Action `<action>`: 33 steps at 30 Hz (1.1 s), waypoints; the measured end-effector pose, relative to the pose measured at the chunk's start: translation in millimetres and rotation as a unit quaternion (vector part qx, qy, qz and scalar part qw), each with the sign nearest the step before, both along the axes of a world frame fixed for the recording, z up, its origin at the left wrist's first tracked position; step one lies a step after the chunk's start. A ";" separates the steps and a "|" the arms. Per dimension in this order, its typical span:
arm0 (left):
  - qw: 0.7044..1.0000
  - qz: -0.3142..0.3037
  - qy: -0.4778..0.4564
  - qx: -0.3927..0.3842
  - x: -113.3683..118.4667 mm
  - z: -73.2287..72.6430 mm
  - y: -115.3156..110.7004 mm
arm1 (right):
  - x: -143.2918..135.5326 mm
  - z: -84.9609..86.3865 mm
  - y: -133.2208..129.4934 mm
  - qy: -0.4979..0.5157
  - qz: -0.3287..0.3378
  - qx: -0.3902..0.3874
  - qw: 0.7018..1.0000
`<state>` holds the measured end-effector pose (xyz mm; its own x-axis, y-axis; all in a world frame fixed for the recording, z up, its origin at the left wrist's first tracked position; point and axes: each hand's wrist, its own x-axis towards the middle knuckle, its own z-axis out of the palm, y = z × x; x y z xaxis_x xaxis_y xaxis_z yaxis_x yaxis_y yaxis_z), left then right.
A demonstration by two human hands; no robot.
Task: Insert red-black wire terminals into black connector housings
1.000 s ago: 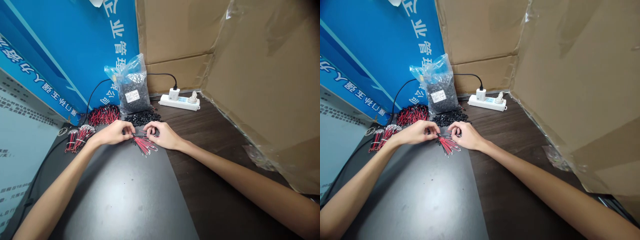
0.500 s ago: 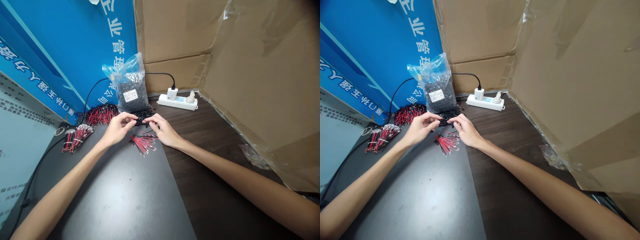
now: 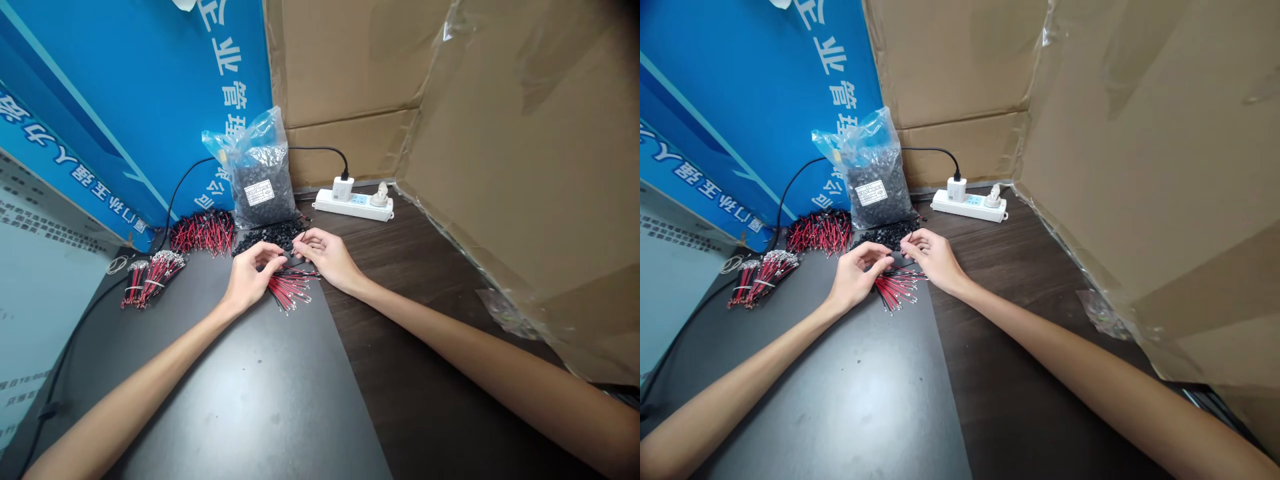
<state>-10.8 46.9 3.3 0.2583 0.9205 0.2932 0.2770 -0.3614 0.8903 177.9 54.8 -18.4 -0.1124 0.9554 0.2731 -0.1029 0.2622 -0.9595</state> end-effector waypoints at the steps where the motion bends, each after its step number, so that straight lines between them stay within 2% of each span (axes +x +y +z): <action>1: 1.000 0.004 0.004 0.002 -0.2 0.0 -0.1 | 0.1 0.7 -0.3 0.002 0.001 -0.005 1.000; 7: 1.000 0.025 0.015 0.011 -0.7 -0.1 -2.0 | -0.5 1.4 -1.7 0.007 0.001 -0.023 1.000; 16: 0.991 0.037 0.075 0.107 -1.2 7.0 -5.9 | 3.7 0.8 1.0 -0.025 -0.009 -0.017 0.999; 21: 0.983 0.021 0.105 0.146 -2.0 4.9 -4.2 | 3.1 3.1 0.7 -0.011 -0.008 -0.031 0.999; 26: 0.988 -0.010 0.089 0.127 -2.0 1.0 -3.3 | 3.0 3.4 1.3 -0.009 -0.006 -0.026 1.000; 33: 0.987 -0.007 0.099 0.128 -0.8 3.4 -4.4 | 4.0 3.7 1.1 -0.019 0.001 -0.007 1.000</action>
<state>-11.6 42.6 6.7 0.3459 0.8189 0.4579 0.4302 -0.5721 0.6983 181.9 55.9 -14.8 -0.1234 0.9588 0.2558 -0.0667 0.2492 -0.9662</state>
